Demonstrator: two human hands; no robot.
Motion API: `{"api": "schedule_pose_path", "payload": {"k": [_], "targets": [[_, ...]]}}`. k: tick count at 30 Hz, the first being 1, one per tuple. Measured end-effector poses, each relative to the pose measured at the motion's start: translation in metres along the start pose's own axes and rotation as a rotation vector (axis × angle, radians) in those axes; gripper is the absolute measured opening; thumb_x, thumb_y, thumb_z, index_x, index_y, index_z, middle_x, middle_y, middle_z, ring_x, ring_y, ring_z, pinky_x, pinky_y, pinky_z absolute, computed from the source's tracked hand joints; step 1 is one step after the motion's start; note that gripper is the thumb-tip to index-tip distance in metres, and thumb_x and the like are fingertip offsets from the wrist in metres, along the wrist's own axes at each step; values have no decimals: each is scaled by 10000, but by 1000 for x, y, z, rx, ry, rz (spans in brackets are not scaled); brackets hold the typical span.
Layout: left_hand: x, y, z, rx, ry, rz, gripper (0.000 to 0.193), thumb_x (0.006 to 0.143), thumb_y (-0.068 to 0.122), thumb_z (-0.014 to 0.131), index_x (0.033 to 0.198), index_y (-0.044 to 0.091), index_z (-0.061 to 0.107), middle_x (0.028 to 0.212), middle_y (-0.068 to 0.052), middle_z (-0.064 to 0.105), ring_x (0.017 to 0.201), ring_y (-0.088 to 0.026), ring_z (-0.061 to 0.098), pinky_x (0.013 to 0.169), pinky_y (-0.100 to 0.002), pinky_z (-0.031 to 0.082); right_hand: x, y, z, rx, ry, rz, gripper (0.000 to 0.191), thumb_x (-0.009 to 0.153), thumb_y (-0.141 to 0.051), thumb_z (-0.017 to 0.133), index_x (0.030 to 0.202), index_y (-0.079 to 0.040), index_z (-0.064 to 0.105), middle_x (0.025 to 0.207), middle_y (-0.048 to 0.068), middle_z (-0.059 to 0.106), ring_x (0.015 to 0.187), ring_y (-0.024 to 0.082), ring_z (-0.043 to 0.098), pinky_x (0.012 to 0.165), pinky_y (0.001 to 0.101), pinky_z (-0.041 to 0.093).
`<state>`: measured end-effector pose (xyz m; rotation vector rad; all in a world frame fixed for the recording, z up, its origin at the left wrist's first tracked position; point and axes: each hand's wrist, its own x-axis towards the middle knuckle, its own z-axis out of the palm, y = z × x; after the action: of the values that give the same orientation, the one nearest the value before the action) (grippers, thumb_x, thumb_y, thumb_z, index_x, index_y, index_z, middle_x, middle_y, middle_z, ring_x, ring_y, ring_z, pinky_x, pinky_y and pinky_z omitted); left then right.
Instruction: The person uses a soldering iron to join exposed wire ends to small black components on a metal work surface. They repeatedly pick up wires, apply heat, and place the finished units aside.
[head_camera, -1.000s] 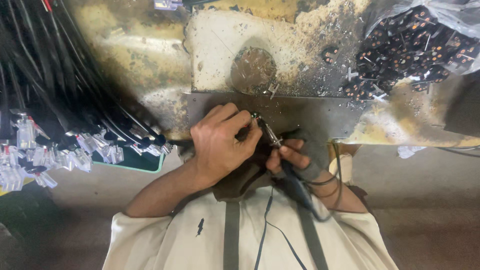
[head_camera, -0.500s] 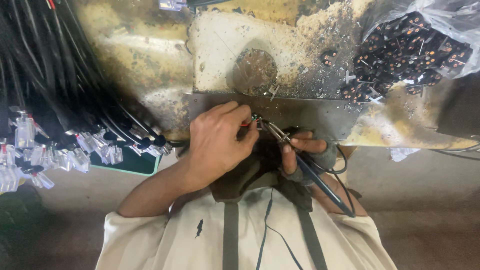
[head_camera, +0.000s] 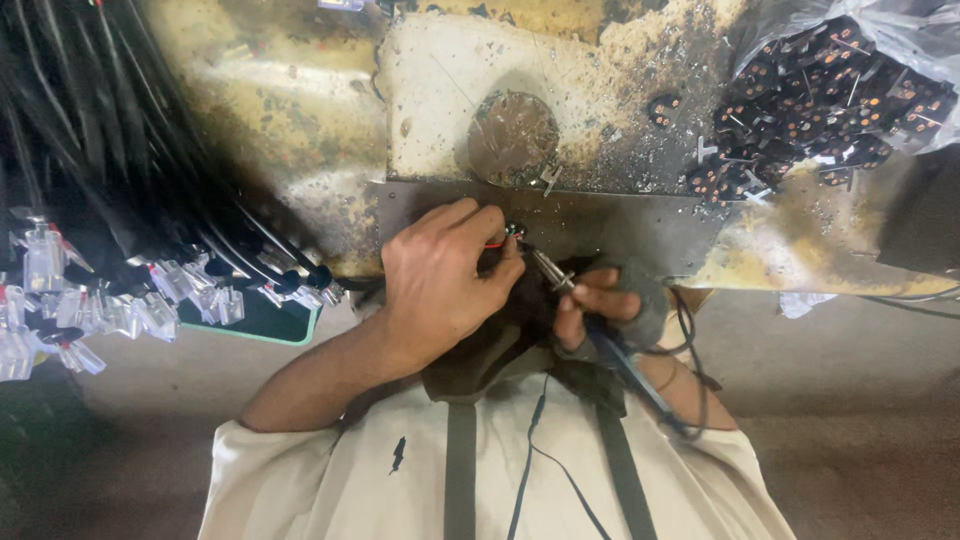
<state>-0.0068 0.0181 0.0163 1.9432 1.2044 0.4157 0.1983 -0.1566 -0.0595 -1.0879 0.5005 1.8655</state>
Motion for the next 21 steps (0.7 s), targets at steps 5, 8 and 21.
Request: {"api": "schedule_pose_path", "payload": {"k": [5, 8, 21], "targets": [[-1, 0, -1, -12, -24, -6, 210, 829, 172, 788, 797, 74, 605, 785, -83, 601, 762, -313, 642, 630, -449, 483, -8, -10, 32, -1236, -137, -1245, 179, 923, 57, 694, 963, -12, 534, 874, 33, 624, 761, 133, 653, 670, 238, 530], [-1, 0, -1, 8, -19, -4, 217, 801, 180, 789, 796, 72, 601, 778, -90, 594, 757, -317, 639, 635, -450, 488, -4, -22, 43, -1439, -307, -1465, 189, 926, 59, 694, 1004, -6, 534, 859, 53, 625, 751, 145, 644, 674, 247, 519], [-2, -3, 1, 5, 9, 32, 193, 837, 159, 778, 829, 65, 610, 788, -90, 593, 748, -313, 636, 625, -441, 486, -4, 2, 20, -1140, 55, -1281, 173, 903, 124, 611, 1001, 29, 504, 880, 99, 578, 786, 140, 599, 697, 264, 492]]}}
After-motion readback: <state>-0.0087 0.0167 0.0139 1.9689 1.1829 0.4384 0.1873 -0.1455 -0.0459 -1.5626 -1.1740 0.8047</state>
